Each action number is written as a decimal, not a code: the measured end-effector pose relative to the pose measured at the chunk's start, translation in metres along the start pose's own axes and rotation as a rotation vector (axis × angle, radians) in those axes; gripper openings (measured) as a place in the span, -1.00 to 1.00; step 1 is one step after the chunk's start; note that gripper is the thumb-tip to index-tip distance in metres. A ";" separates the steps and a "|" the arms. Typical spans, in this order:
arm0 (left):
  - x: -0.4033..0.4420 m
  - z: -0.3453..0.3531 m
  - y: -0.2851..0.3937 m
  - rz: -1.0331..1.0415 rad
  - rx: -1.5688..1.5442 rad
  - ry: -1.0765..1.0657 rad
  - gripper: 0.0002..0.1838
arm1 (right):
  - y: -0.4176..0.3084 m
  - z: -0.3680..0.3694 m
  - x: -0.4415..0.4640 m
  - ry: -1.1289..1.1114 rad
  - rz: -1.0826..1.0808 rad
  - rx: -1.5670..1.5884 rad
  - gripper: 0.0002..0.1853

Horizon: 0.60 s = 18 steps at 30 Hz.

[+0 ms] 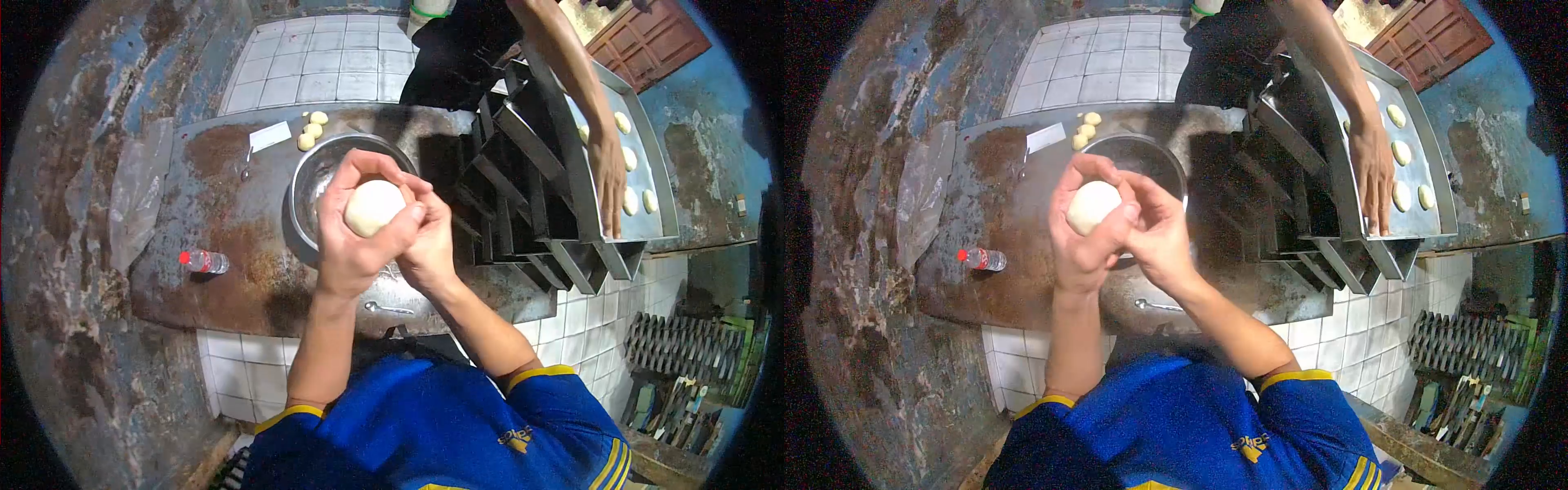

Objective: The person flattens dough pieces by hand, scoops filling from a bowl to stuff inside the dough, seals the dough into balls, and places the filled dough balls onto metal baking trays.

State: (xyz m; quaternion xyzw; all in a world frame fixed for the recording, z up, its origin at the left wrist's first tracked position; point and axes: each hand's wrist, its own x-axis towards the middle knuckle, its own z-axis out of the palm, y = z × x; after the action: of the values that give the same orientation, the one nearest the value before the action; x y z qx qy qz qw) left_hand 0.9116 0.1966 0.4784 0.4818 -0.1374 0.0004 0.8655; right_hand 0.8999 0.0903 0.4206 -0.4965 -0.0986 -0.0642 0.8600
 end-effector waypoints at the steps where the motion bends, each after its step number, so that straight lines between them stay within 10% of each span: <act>1: 0.000 0.008 -0.006 0.001 0.012 0.009 -0.54 | -0.009 -0.003 0.000 0.030 -0.024 -0.054 -0.55; 6: 0.011 0.034 -0.033 0.181 0.073 -0.083 -0.41 | -0.028 -0.031 0.004 0.042 -0.225 -0.159 -0.64; 10: 0.016 0.058 -0.012 0.267 0.040 -0.152 -0.48 | -0.093 -0.046 -0.005 -0.147 0.060 -0.074 -0.64; 14: 0.012 0.115 -0.030 0.190 -0.016 -0.177 -0.42 | -0.090 -0.047 -0.019 0.253 -0.225 -0.054 -0.63; 18: 0.028 0.139 -0.038 0.120 -0.144 -0.241 -0.41 | -0.183 -0.110 -0.016 -0.348 0.029 -0.486 -0.72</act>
State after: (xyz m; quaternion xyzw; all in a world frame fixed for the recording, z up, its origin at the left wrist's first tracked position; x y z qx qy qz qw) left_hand 0.9103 0.0566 0.5231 0.4057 -0.2685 -0.0157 0.8735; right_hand 0.8577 -0.0957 0.5171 -0.6925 -0.2194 0.0124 0.6871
